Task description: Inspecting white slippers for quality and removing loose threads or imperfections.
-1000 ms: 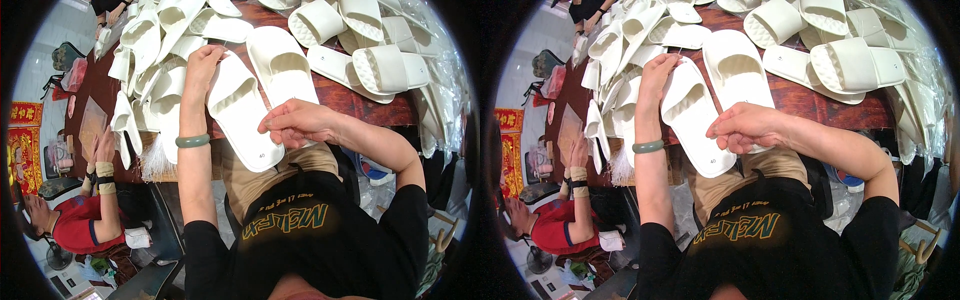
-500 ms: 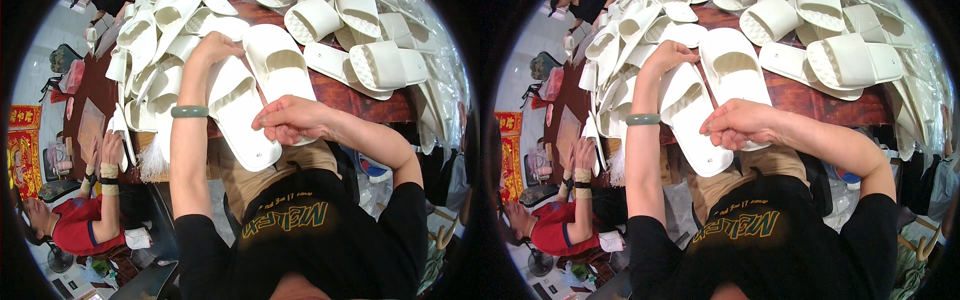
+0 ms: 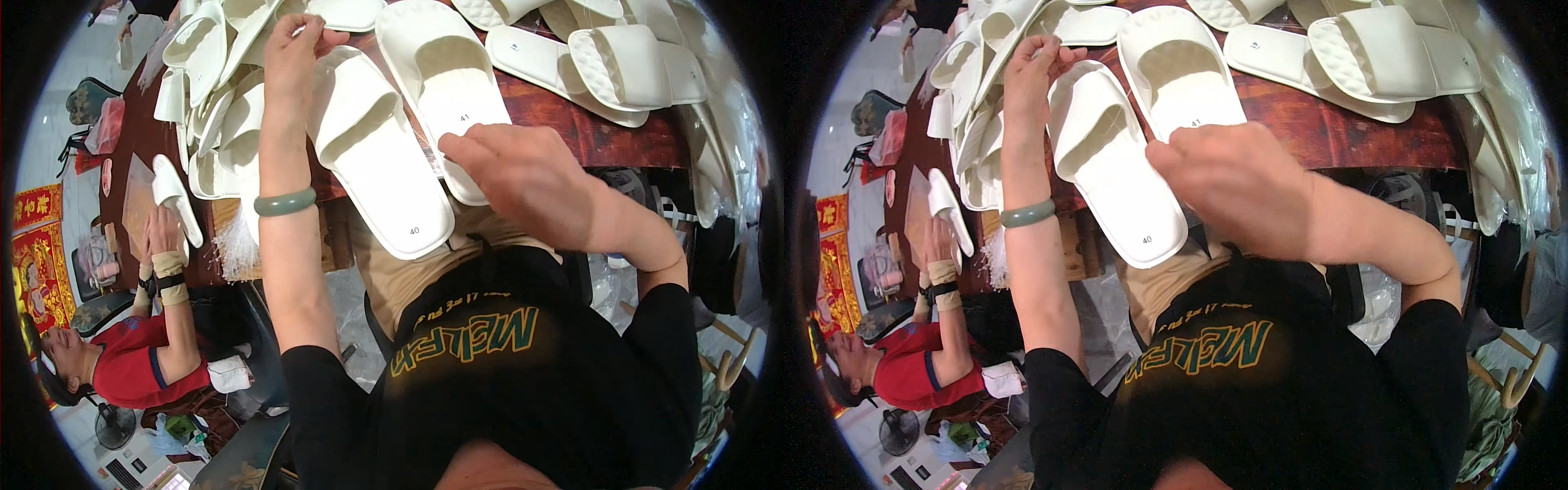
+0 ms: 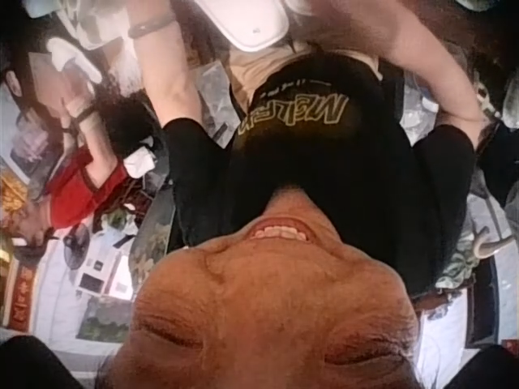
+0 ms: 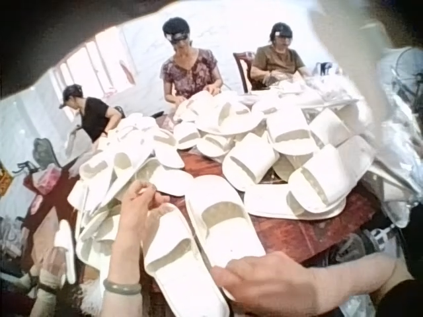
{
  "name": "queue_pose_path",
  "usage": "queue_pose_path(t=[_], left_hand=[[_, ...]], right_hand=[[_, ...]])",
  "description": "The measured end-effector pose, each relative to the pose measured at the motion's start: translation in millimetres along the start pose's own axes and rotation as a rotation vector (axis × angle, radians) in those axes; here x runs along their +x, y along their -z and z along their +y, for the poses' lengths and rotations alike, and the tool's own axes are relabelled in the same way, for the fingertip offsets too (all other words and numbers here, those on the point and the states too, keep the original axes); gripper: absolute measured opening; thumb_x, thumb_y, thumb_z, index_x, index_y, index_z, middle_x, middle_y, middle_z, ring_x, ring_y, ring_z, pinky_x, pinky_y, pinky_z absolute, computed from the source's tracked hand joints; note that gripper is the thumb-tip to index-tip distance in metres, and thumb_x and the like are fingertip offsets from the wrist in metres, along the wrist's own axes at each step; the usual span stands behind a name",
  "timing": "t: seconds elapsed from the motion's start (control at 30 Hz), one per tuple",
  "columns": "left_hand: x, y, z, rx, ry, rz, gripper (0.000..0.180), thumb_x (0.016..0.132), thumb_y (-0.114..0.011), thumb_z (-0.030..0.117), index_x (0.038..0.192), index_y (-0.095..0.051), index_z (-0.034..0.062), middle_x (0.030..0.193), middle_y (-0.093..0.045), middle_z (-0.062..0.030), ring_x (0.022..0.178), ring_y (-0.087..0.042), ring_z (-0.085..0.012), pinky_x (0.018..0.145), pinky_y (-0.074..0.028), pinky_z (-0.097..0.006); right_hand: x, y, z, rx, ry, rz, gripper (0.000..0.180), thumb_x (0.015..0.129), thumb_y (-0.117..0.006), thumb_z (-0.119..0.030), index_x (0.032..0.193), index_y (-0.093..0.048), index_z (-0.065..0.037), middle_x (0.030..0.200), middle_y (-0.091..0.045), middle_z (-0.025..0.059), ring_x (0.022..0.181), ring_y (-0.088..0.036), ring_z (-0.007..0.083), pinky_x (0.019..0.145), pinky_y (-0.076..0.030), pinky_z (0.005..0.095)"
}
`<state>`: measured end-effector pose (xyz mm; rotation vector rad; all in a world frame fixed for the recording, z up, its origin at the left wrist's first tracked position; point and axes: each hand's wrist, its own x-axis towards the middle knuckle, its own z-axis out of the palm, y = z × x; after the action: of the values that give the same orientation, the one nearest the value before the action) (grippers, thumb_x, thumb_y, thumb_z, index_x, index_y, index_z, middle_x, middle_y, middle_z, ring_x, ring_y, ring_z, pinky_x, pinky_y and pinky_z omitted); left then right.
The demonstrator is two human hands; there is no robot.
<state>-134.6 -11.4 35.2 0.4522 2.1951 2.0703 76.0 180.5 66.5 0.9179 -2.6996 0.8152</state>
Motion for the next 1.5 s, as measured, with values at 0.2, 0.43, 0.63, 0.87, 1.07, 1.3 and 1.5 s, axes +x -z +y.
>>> queue_pose_path(t=[0.2,0.43,0.63,0.87,1.07,1.3,1.5], left_hand=[[31,-39,18,0.186,0.084,-0.236,0.017,0.092,-0.052,0.019,0.093,-0.058,0.0027,0.080,-0.061,-0.0016,0.074,-0.062,-0.0117,0.065,-0.049,-0.023],[52,-49,1,0.430,0.156,-0.348,0.021,0.092,-0.053,0.025,0.094,-0.060,0.0055,0.077,-0.061,0.0000,0.064,-0.053,-0.0070,0.061,-0.047,-0.022],[52,-34,-16,0.427,0.197,-0.308,0.022,0.093,-0.051,0.025,0.095,-0.060,0.0045,0.078,-0.060,0.0003,0.064,-0.052,-0.0075,0.062,-0.046,-0.023],[51,-33,-20,0.391,0.227,-0.326,0.023,0.093,-0.051,0.024,0.097,-0.060,0.0035,0.081,-0.059,0.0002,0.069,-0.052,-0.0079,0.067,-0.046,-0.023],[47,-28,-17,0.344,0.236,-0.375,0.022,0.094,-0.050,0.023,0.096,-0.060,0.0040,0.083,-0.060,-0.0003,0.069,-0.053,-0.0082,0.067,-0.046,-0.023],[32,-12,-16,-0.079,0.339,-0.392,0.019,0.091,-0.053,0.016,0.096,-0.057,-0.0018,0.094,-0.065,-0.0127,0.076,-0.061,-0.0148,0.071,-0.052,-0.029],[24,-14,-15,-0.196,0.253,-0.479,0.019,0.089,-0.054,0.016,0.097,-0.057,-0.0010,0.096,-0.065,-0.0122,0.076,-0.059,-0.0128,0.072,-0.050,-0.026]], right_hand=[[-5,-28,-7,-0.489,0.169,0.106,0.021,0.065,-0.059,-0.011,0.081,-0.055,0.002,0.072,-0.051,0.0054,0.071,-0.053,0.0168,0.057,-0.045,0.0256],[-5,-29,26,-0.603,0.072,-0.017,0.030,0.062,-0.059,-0.005,0.090,-0.051,0.004,0.076,-0.049,0.0075,0.071,-0.053,0.0184,0.059,-0.048,0.0268],[7,-18,24,-0.606,-0.016,-0.073,0.027,0.064,-0.059,-0.004,0.089,-0.051,0.004,0.077,-0.050,0.0094,0.072,-0.053,0.0203,0.060,-0.048,0.0286],[-12,-11,-4,-0.678,-0.029,-0.025,0.015,0.061,-0.061,-0.010,0.069,-0.057,0.002,0.067,-0.048,0.0065,0.064,-0.053,0.0163,0.051,-0.047,0.0252],[-10,-22,10,-0.697,0.006,0.041,0.022,0.066,-0.058,-0.013,0.083,-0.054,0.001,0.071,-0.048,0.0049,0.066,-0.050,0.0140,0.054,-0.045,0.0237],[34,-34,67,-0.635,0.196,0.141,0.024,0.069,-0.055,-0.011,0.087,-0.055,0.004,0.080,-0.054,0.0114,0.076,-0.055,0.0231,0.070,-0.046,0.0301],[51,-22,96,-0.559,0.249,-0.008,0.019,0.070,-0.056,-0.010,0.084,-0.056,0.003,0.085,-0.057,0.0139,0.082,-0.059,0.0267,0.074,-0.048,0.0340]])
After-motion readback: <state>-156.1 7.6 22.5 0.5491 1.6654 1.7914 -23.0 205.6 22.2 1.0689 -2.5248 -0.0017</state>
